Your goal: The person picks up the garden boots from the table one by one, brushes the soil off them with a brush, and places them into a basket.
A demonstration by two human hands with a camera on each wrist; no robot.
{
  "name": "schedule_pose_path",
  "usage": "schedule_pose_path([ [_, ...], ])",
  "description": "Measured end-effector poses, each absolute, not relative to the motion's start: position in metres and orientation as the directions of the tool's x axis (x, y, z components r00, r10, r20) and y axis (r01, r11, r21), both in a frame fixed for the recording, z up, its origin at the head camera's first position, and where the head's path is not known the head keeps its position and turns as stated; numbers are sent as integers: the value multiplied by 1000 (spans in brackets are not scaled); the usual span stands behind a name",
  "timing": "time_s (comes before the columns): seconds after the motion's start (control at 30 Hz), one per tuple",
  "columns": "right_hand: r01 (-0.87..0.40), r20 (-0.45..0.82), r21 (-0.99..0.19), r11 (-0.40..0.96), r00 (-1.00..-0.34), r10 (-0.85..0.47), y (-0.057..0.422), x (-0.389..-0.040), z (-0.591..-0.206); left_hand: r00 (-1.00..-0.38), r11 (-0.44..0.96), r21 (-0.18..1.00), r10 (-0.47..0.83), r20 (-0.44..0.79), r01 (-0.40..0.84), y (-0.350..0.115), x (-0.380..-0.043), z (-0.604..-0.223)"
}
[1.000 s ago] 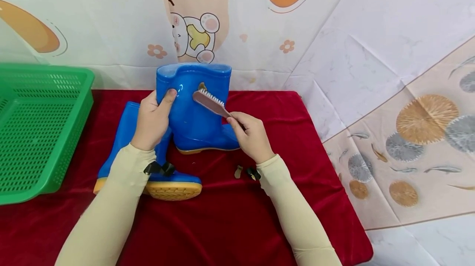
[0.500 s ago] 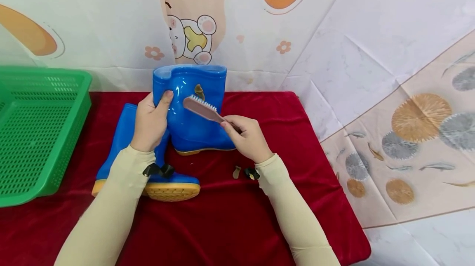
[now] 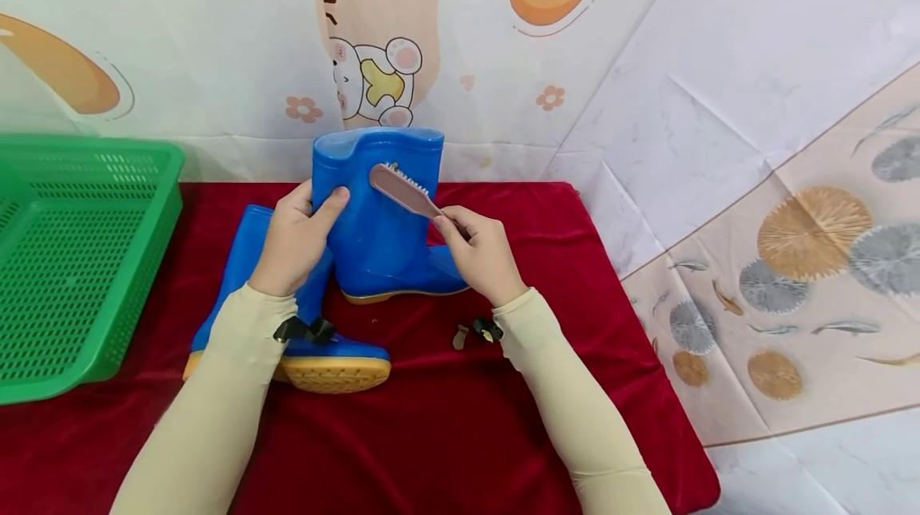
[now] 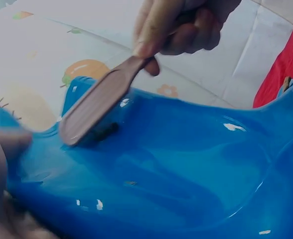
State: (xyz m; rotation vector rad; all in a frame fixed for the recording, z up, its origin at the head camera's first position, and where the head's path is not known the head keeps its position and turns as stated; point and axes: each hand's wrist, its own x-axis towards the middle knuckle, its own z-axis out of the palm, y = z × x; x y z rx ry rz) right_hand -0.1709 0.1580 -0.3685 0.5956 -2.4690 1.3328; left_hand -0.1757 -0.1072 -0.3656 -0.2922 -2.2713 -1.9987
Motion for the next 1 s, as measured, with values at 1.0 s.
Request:
schedule_pose_path([
  [1.0, -382, 321, -829, 408, -923, -212, 155, -179, -364, -975, 80, 975, 99, 198, 206, -109, -176, -365],
])
